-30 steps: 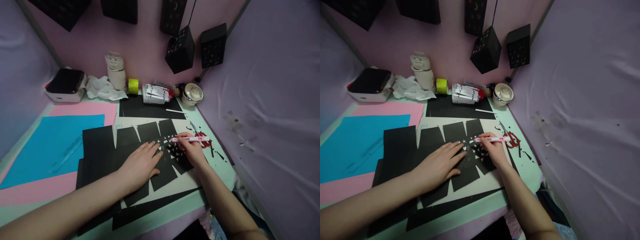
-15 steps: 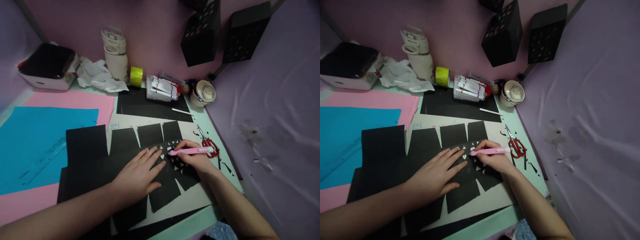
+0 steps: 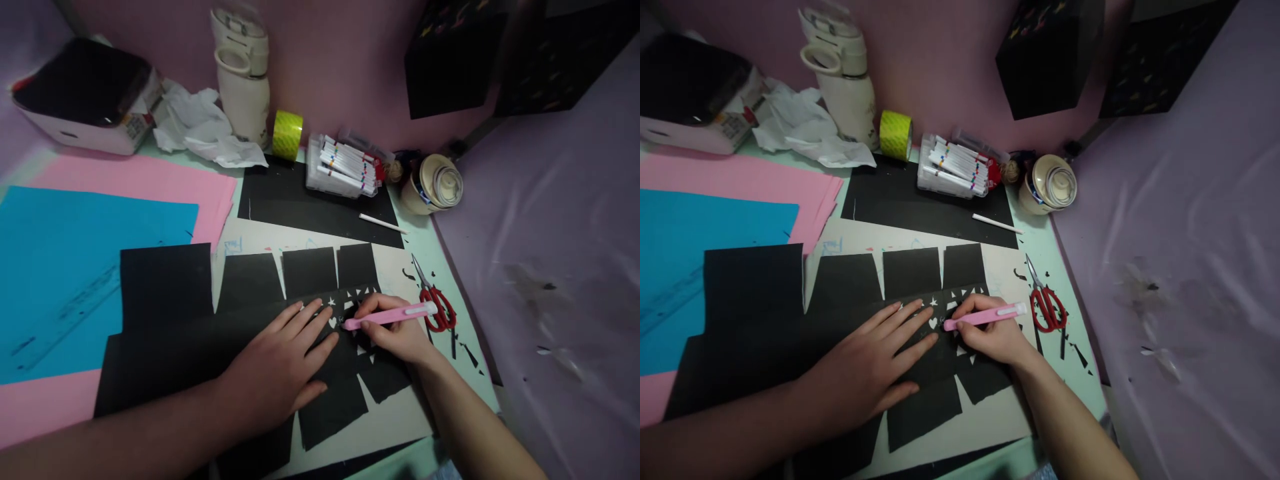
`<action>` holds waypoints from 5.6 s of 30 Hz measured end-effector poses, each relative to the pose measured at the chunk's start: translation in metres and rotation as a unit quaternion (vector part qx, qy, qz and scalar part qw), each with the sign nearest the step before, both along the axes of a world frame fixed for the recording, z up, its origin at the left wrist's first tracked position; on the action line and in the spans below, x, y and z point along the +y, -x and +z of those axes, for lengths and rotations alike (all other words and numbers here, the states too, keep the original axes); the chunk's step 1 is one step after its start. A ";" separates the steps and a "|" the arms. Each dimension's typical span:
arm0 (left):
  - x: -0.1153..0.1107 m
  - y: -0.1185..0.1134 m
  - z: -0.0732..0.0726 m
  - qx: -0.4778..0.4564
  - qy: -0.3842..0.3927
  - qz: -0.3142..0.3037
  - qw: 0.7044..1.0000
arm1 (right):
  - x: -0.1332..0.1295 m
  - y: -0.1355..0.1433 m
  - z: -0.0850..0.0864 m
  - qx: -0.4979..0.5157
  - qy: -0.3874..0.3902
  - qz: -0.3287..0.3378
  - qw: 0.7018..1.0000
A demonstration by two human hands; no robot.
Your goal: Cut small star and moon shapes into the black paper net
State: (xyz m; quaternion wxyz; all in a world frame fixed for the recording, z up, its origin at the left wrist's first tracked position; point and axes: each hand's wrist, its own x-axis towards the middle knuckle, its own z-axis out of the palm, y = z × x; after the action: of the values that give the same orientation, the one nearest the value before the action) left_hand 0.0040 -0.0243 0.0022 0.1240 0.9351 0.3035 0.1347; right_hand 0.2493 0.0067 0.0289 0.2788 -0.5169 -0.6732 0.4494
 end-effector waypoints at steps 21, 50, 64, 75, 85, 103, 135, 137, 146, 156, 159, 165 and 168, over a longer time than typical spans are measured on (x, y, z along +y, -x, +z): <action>0.001 0.001 -0.001 -0.012 0.006 0.001 1.000 | 0.000 0.005 0.002 -0.025 0.003 0.009 1.000; 0.002 0.001 0.001 -0.003 0.002 0.005 1.000 | -0.001 0.006 0.001 0.027 0.050 -0.046 0.997; 0.002 0.000 0.001 0.006 -0.003 0.003 1.000 | -0.001 0.004 0.000 0.004 0.028 -0.003 1.000; 0.002 -0.001 0.000 -0.002 -0.003 0.006 1.000 | 0.000 0.005 -0.002 0.029 0.061 -0.034 0.997; 0.003 -0.001 0.000 0.001 -0.009 0.004 1.000 | 0.000 0.007 0.000 0.023 0.056 -0.040 0.997; 0.001 0.000 -0.001 -0.008 0.005 0.006 1.000 | -0.011 -0.003 -0.002 0.027 -0.033 -0.066 0.997; 0.000 0.000 0.002 0.014 -0.010 0.000 1.000 | -0.040 0.023 -0.011 0.120 -0.012 -0.230 0.966; 0.000 0.001 0.001 0.012 -0.012 0.000 1.000 | -0.041 0.027 -0.008 0.138 0.016 -0.224 0.965; 0.000 0.000 -0.001 0.015 0.001 0.001 1.000 | -0.041 0.032 -0.011 0.003 -0.080 -0.245 0.966; 0.001 0.001 -0.002 0.014 0.014 -0.002 1.000 | -0.043 0.029 -0.020 0.058 -0.069 -0.233 0.968; 0.001 0.001 -0.001 0.016 0.017 -0.001 1.000 | -0.045 0.026 -0.023 0.058 -0.071 -0.204 0.975; 0.001 0.000 0.001 0.021 0.012 0.000 1.000 | -0.046 0.028 -0.026 0.046 -0.070 -0.185 0.979; 0.001 0.000 0.001 0.016 0.005 0.003 1.000 | -0.045 0.030 -0.025 0.044 -0.074 -0.184 0.979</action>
State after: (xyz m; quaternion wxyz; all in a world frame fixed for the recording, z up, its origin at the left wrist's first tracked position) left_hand 0.0037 -0.0236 0.0035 0.1233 0.9356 0.3089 0.1185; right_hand 0.2197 -0.0384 0.0036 0.4237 -0.5890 -0.5854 0.3616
